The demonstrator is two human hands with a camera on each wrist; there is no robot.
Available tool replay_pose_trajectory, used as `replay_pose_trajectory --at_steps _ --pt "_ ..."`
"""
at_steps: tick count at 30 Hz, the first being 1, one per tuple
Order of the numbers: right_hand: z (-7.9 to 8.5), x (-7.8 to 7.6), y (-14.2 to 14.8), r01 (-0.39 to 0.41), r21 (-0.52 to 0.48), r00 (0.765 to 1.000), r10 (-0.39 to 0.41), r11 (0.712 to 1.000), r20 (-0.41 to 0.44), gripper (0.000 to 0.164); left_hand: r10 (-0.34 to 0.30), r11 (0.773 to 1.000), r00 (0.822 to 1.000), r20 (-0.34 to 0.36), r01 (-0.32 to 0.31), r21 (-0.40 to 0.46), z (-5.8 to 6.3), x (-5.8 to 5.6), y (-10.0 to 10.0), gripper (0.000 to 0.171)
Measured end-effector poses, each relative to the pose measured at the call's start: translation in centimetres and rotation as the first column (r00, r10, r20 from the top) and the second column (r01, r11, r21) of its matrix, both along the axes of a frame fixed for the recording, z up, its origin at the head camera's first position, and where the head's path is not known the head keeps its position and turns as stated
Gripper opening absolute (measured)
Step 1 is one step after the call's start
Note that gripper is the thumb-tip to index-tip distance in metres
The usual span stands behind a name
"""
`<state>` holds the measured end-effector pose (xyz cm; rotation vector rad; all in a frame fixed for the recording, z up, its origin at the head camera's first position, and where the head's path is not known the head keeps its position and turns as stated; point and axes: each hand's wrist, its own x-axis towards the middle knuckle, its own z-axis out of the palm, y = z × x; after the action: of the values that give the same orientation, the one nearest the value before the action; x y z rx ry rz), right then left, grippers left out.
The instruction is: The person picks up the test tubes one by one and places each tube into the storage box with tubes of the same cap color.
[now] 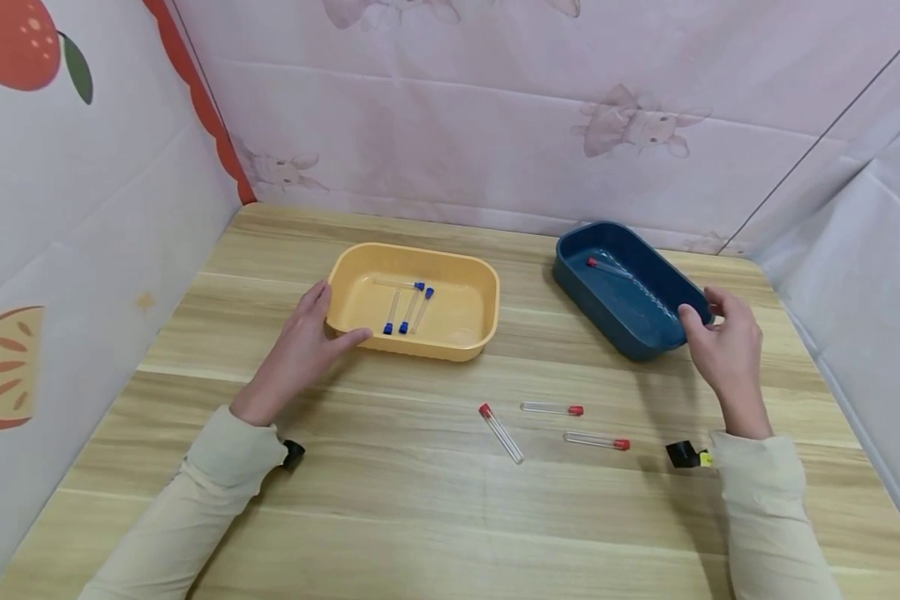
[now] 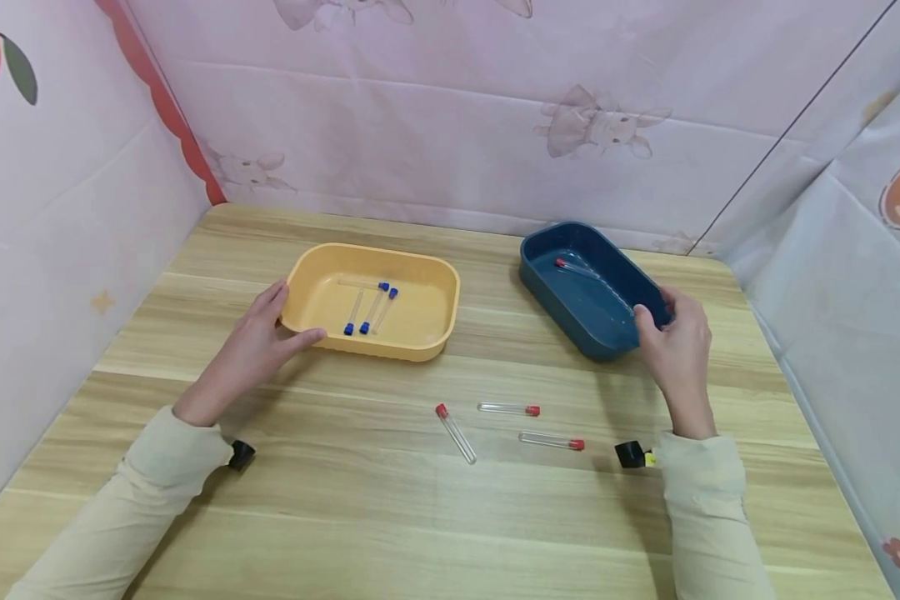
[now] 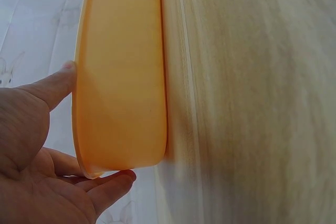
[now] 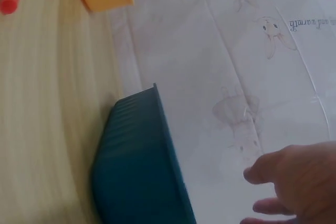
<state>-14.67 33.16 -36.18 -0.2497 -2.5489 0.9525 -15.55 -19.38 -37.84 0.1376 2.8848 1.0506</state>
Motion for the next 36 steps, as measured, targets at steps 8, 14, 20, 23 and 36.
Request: replay_pose_trajectory --at_steps 8,14,20,23,36 --pt "-0.9 0.2 0.4 0.081 -0.025 0.994 -0.079 0.996 0.071 0.06 -0.003 1.0 1.0 -0.001 0.003 -0.001 -0.1 0.1 -0.1 0.103" --pt "-1.5 0.4 0.5 0.108 -0.037 0.986 -0.102 0.993 0.131 0.066 -0.001 1.0 1.0 -0.003 0.001 -0.003 -0.1 0.1 -0.1 0.103" --pt "-2.1 0.3 0.7 0.11 -0.01 0.977 -0.106 0.994 0.183 0.064 0.008 1.0 1.0 0.003 -0.008 0.004 -0.3 0.0 0.1 0.103" --pt "-2.3 0.2 0.8 0.096 0.024 0.975 -0.099 0.995 0.199 0.064 0.007 1.0 1.0 0.001 -0.007 0.006 -0.3 -0.1 0.1 0.103" --pt "-2.3 0.0 0.5 0.061 0.025 0.959 -0.066 0.998 0.275 0.058 0.007 1.0 1.0 0.017 -0.008 0.013 -0.3 -0.1 0.0 0.103"
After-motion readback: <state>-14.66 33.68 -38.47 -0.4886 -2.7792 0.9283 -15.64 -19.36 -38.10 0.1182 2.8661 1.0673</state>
